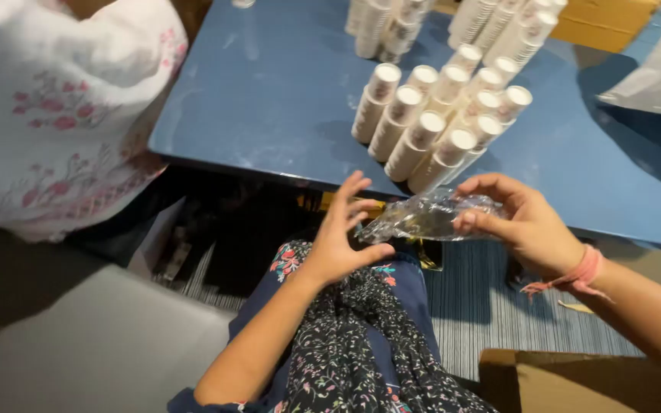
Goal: The recorder is packaging stacks of paper cups into clear plastic sleeves.
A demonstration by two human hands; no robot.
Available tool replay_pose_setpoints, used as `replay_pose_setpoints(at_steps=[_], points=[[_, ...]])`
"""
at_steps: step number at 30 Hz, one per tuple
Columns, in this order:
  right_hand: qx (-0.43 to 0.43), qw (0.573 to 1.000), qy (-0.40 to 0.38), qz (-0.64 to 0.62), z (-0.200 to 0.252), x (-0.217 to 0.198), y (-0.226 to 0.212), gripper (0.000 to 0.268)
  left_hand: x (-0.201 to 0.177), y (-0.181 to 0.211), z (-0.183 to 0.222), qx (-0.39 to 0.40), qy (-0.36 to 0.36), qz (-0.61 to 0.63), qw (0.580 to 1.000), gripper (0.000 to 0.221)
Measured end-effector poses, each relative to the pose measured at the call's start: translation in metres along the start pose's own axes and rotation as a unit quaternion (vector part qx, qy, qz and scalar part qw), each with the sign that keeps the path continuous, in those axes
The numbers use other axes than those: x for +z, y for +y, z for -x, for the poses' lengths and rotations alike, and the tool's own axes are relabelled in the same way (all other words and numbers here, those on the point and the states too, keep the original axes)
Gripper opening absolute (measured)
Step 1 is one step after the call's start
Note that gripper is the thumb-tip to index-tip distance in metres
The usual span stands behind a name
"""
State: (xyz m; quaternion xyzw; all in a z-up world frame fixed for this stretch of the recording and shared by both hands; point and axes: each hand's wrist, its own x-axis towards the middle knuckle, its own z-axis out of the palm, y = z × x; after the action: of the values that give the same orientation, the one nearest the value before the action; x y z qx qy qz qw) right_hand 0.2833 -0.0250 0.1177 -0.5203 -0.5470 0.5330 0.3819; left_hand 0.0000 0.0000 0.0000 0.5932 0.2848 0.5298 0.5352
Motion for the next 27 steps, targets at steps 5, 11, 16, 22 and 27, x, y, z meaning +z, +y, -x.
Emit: replay_pose_setpoints(at_steps=[5,11,16,22,27], points=[[0.014,0.998,-0.058,-0.017,-0.003,0.024,0.012,0.034,0.02,0.0,0.028,0.006,-0.052,-0.019,0.998,0.077],[-0.037,0.999,0.019,-0.016,0.007,-0.011,0.003,0.026,0.026,-0.003,0.032,-0.018,-0.03,-0.134,0.99,0.052],[-0.106,0.99,0.093,-0.008,0.012,-0.029,0.0,0.019,0.042,-0.043,0.036,0.015,0.052,-0.017,0.998,0.03],[-0.23,0.966,0.021,0.118,0.004,-0.027,-0.007,0.02,0.048,-0.01,0.021,-0.026,-0.022,0.311,0.95,0.051],[-0.256,0.93,0.012,0.262,-0.005,-0.027,-0.015,0.022,0.041,0.008,0.007,-0.14,-0.069,0.342,0.926,0.061]])
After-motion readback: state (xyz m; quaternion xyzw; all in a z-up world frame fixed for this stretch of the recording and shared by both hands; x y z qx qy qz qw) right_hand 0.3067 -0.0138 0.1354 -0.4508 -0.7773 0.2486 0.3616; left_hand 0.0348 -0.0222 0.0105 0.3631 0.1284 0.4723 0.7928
